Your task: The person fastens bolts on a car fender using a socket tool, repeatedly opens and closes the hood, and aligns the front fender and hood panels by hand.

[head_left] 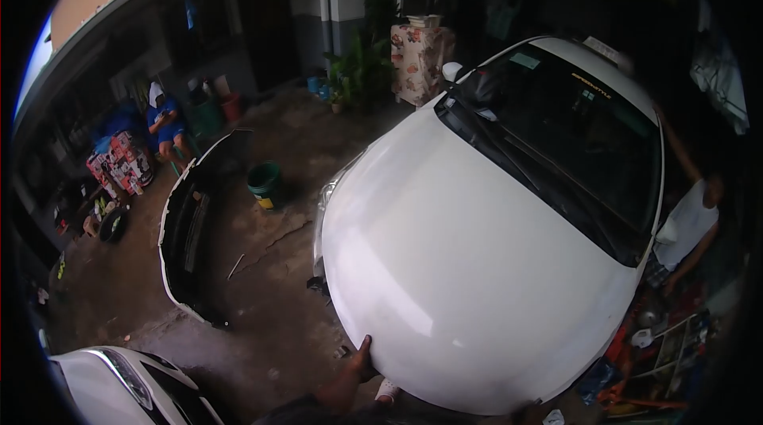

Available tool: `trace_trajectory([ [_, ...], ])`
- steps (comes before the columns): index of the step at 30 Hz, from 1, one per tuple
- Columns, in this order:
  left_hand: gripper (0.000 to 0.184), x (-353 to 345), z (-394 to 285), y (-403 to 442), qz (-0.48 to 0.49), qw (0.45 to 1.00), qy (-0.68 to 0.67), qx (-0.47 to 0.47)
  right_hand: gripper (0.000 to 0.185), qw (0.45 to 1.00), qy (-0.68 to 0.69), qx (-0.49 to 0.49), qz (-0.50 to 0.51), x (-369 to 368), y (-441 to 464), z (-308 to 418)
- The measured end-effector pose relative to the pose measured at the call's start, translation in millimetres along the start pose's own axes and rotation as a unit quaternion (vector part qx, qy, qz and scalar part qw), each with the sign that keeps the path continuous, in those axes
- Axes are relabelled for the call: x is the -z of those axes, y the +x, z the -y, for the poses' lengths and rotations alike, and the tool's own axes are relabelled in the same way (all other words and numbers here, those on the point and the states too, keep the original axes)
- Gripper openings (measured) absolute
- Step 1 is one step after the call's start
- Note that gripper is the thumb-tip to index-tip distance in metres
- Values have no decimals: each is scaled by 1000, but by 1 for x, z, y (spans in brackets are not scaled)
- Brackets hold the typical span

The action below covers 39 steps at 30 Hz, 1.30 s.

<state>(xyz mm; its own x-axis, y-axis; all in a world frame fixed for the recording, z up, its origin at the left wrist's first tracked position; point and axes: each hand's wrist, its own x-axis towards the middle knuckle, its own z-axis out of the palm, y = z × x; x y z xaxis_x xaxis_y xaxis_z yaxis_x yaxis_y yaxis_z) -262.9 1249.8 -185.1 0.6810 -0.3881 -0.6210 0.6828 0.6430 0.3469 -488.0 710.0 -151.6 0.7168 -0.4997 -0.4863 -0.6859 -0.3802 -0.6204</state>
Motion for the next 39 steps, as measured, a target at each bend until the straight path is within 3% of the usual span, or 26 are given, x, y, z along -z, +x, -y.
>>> trace_trajectory([
  [2, 119, -27, -12, -32, -7, 995, 60, 82, 32, 999, -33, 28, -1, 2, -7, -9],
  [4, 118, -16, -4, -24, 51, 995, 23, 82, 35, 992, -80, 97, -3, 3, -12, -20],
  [5, 117, -8, 1, -20, 106, 991, -17, 84, 37, 982, -108, 153, -9, 3, -14, -27],
  [6, 117, -7, 5, -15, 110, 990, -10, 84, 38, 929, -172, 325, -46, 5, -21, -30],
  [7, 116, -9, 14, -8, 58, 998, -21, 30, 36, 981, -103, 161, -16, 5, -20, -29],
  [8, 114, -10, 20, -5, 6, 999, -35, -24, 34, 995, -51, 84, -9, 6, -19, -23],
  [10, 112, -11, 17, 4, 4, 998, -30, -56, 30, 999, 29, 8, -9, 11, -24, -4],
  [13, 108, -9, 20, 1, -36, 995, -36, -90, 25, 989, 141, -33, -11, 27, -43, 42],
  [17, 100, -17, 2, -32, -54, 993, -96, -50, 22, 946, 315, -73, -23, 62, -86, 93],
  [21, 86, -126, -39, -149, 65, 984, -19, -162, 24, 888, 454, -72, -34, 117, -138, 125],
  [24, 86, -192, -75, -208, 76, 959, 134, -238, 28, 846, 529, -48, -40, 164, -174, 143],
  [27, 86, -268, -135, -223, 79, 877, 247, -403, 34, 817, 575, 47, -25, 218, -186, 165],
  [28, 83, -298, -156, -218, 83, 850, 249, -457, 44, 799, 589, 120, 7, 237, -181, 172],
  [30, 74, -368, -199, -214, 167, 833, 216, -481, 52, 770, 602, 211, -6, 269, -167, 192],
  [31, 69, -415, -211, -216, 165, 849, 164, -475, 50, 759, 600, 253, -19, 283, -160, 204],
  [33, 52, -505, -226, -225, 217, 817, 168, -507, 35, 767, 541, 343, -35, 314, -162, 251],
  [34, 41, -551, -227, -226, 142, 819, 100, -548, 32, 786, 499, 356, -76, 323, -154, 258],
  [35, 36, -576, -249, -217, 177, 798, 153, -556, 34, 807, 394, 436, -61, 338, -149, 271],
  [36, 32, -603, -270, -208, 212, 772, 204, -564, 39, 794, 336, 501, -74, 346, -150, 293],
  [39, 33, -693, -272, -210, 218, 788, 141, -558, 47, 748, 226, 618, -90, 366, -163, 384],
])
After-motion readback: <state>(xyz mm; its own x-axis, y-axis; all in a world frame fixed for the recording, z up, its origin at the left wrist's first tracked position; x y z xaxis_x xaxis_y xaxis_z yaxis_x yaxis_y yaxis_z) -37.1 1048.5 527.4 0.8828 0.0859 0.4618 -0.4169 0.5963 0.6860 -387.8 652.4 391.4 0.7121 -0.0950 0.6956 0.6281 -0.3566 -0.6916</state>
